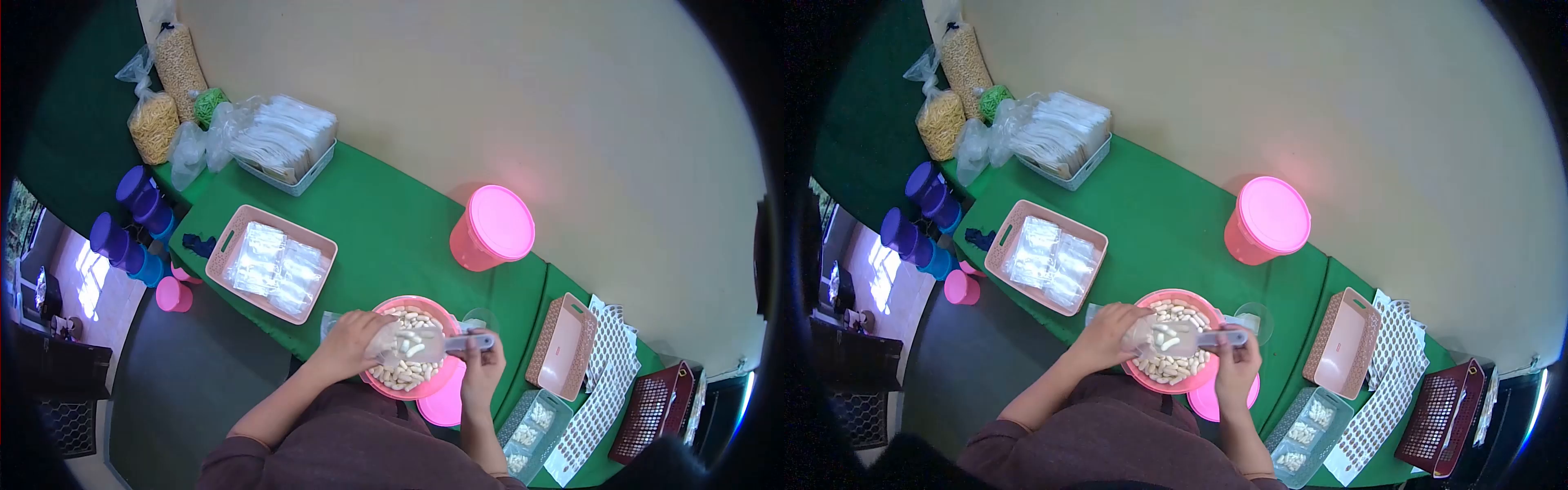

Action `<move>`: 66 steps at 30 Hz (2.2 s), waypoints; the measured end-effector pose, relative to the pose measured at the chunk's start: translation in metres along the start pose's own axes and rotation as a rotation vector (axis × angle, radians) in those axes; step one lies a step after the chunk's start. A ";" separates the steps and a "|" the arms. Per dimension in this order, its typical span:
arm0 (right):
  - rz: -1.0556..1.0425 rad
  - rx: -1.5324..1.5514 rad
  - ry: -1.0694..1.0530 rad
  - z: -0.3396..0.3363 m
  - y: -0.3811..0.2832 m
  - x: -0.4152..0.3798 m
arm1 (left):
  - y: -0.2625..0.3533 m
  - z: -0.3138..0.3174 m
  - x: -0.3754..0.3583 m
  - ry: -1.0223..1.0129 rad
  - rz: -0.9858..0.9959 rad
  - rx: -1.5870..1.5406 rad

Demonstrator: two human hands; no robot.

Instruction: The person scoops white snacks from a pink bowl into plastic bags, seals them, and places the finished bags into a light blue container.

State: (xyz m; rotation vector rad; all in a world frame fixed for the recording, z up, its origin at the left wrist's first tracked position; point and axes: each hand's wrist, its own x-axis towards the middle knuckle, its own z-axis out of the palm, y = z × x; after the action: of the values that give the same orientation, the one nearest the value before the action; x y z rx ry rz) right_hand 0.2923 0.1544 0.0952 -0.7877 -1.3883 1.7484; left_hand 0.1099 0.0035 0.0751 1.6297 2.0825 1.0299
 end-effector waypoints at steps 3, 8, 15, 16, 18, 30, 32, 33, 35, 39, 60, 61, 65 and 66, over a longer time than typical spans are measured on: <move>-0.139 -0.271 -0.071 0.003 -0.007 -0.020 | 0.006 0.005 0.003 -0.013 0.042 -0.020; -0.653 -0.362 0.000 0.000 -0.009 -0.028 | -0.013 0.029 -0.005 0.231 0.092 -0.182; -0.126 -0.232 0.106 -0.017 0.015 0.000 | 0.001 -0.005 0.000 0.433 -0.054 -0.569; 0.077 -0.301 -0.064 -0.028 0.035 0.006 | -0.001 -0.005 -0.001 0.433 -0.053 -0.569; 0.279 -0.365 -0.235 -0.033 0.044 0.008 | -0.003 -0.003 -0.005 0.429 -0.206 -0.764; 0.081 -0.179 -0.385 0.025 0.019 -0.012 | 0.026 0.031 -0.006 0.248 -0.215 -1.036; 0.106 -0.099 -0.331 0.032 0.020 -0.018 | 0.031 0.033 -0.004 0.280 -0.172 -0.942; 0.136 -0.020 -0.274 0.035 0.019 -0.021 | 0.032 0.030 -0.005 0.284 -0.175 -0.940; 0.164 0.021 -0.230 0.039 0.015 -0.022 | 0.033 0.026 -0.006 0.231 -0.317 -0.878; 0.121 -0.091 -0.247 0.032 0.016 -0.021 | 0.038 0.022 -0.007 0.247 -0.300 -0.833; 0.344 -1.425 0.665 -0.254 -0.034 -0.034 | -0.187 0.023 -0.036 0.225 -1.008 0.476; 0.355 -1.374 0.598 -0.239 -0.036 -0.035 | -0.187 0.023 -0.036 0.226 -1.009 0.478; 0.264 -1.237 0.418 -0.209 -0.021 -0.031 | -0.175 0.008 -0.026 0.479 -0.806 0.278; 0.251 -1.224 0.377 -0.203 -0.018 -0.029 | -0.164 -0.003 -0.023 0.542 -0.687 0.121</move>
State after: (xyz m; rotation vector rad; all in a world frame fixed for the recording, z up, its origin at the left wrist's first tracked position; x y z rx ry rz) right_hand 0.4796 0.2356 0.0688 -1.8586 -2.0765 0.6472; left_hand -0.0021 -0.0354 -0.0414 0.5754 2.7866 1.1713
